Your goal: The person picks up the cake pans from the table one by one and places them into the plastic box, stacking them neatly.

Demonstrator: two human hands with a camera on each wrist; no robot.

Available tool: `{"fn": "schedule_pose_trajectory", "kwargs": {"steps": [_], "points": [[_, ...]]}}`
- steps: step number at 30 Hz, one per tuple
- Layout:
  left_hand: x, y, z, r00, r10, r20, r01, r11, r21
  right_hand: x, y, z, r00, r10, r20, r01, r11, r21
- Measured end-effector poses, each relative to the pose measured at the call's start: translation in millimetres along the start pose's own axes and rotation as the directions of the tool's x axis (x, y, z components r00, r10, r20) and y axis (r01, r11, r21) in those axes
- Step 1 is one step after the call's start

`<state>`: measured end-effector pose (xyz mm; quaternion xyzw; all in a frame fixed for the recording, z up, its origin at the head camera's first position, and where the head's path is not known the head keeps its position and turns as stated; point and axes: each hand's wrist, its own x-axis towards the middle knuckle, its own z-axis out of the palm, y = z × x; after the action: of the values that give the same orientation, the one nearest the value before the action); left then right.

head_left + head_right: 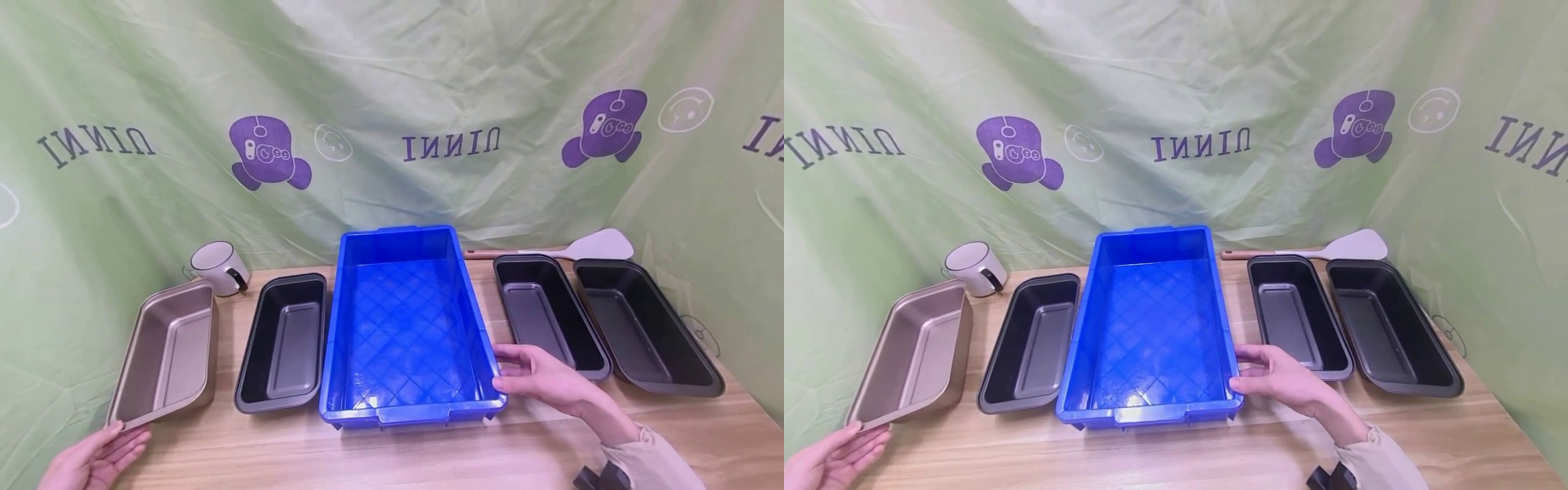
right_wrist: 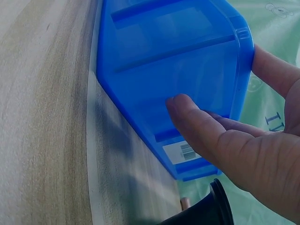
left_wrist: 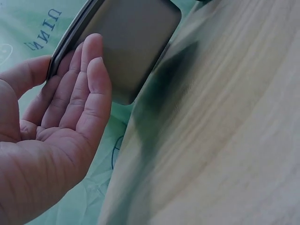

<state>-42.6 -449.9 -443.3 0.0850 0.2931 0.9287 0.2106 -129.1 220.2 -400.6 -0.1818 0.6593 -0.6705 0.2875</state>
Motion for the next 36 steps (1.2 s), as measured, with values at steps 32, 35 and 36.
{"fn": "schedule_pose_trajectory", "kwargs": {"steps": [32,35,36], "points": [[70.3,-14.5,87.1,0.974,0.227,0.006,-0.218,0.927,0.305,-1.7,1,-1,1.0,0.002,0.015,-0.002,1.0,0.027],[81.1,-17.3,94.7,0.972,0.235,0.013,-0.225,0.912,0.342,-1.4,1,-1,1.0,0.001,0.019,-0.002,1.0,0.027],[84.7,-18.5,97.2,0.972,0.236,0.015,-0.226,0.909,0.349,-1.2,1,-1,1.0,0.003,0.019,-0.004,1.0,0.026]]}}
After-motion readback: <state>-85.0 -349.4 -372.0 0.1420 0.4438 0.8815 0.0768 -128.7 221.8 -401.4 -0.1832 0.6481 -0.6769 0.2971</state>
